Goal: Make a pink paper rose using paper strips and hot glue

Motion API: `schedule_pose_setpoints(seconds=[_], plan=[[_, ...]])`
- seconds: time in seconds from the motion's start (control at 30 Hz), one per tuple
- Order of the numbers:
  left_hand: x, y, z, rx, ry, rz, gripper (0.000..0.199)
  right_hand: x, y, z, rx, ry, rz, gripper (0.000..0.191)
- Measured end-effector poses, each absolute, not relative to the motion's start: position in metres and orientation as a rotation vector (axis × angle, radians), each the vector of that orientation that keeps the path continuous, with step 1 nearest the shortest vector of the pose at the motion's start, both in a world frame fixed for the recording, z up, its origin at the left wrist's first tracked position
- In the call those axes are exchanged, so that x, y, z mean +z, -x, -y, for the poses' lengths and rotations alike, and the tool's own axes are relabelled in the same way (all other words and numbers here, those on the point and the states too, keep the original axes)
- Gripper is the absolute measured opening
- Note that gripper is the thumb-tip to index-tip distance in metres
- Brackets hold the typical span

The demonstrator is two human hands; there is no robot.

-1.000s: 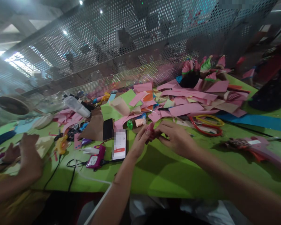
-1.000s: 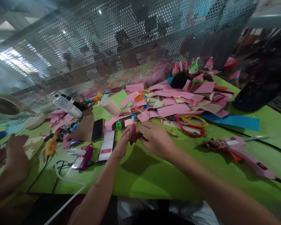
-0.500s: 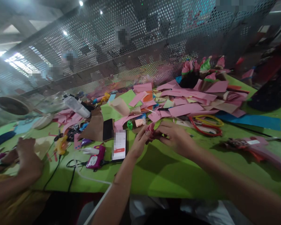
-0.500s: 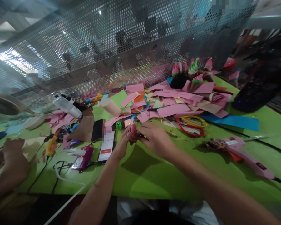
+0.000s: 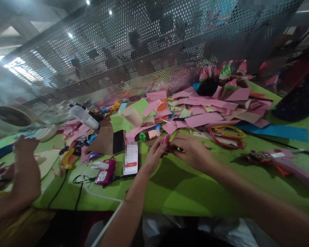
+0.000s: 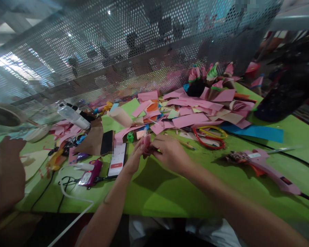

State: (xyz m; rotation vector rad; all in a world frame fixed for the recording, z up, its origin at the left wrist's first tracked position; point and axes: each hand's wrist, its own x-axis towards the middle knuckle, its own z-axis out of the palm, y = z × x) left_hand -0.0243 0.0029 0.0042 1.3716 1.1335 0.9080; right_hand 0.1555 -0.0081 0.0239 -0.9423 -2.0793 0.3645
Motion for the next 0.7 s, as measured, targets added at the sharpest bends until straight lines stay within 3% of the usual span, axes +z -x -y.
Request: schedule_pose_setpoints(seconds=[0.3,0.7], plan=[[0.0020,0.0244,-0.0041,0.931,-1.365,-1.091,0.056,0.0223,-0.1552,0.0076,0.461,0.951,2.025,0.009],[0.0034,0.0248,-0.0033,0.928,-1.347,-1.099,0.058,0.0295,-0.1585,0.0079,0.542,0.900,2.036,0.020]])
